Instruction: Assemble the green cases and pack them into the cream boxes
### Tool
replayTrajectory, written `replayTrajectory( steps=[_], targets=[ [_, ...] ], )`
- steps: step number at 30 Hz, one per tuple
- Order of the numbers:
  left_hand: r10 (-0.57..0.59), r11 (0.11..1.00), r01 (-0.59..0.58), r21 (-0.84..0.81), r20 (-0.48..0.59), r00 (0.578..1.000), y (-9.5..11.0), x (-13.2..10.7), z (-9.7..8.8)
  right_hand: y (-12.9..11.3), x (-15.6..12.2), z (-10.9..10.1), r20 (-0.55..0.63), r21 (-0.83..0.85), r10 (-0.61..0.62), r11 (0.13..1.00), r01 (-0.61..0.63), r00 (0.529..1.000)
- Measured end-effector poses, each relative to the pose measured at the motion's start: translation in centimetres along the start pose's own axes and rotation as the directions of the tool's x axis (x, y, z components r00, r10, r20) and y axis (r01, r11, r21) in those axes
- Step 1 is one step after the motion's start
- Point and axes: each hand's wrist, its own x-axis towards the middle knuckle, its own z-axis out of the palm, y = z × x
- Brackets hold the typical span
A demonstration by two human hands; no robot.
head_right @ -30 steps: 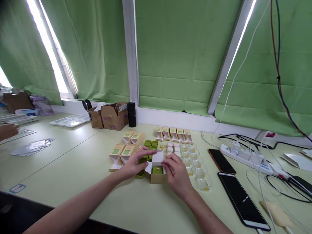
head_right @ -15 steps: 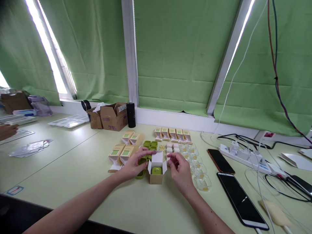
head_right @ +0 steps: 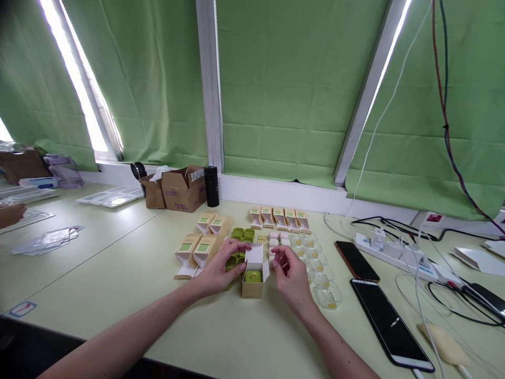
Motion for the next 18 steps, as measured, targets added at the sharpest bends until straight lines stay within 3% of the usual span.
replayTrajectory(
  steps=[18],
  targets=[
    [-0.157,0.977,0.158,0.140,-0.013,0.987,2.1,-0.2,0.4,-0.2,-0.3,0.3,0.088,0.046,-0.019,0.999,0.015,0.996]
  ],
)
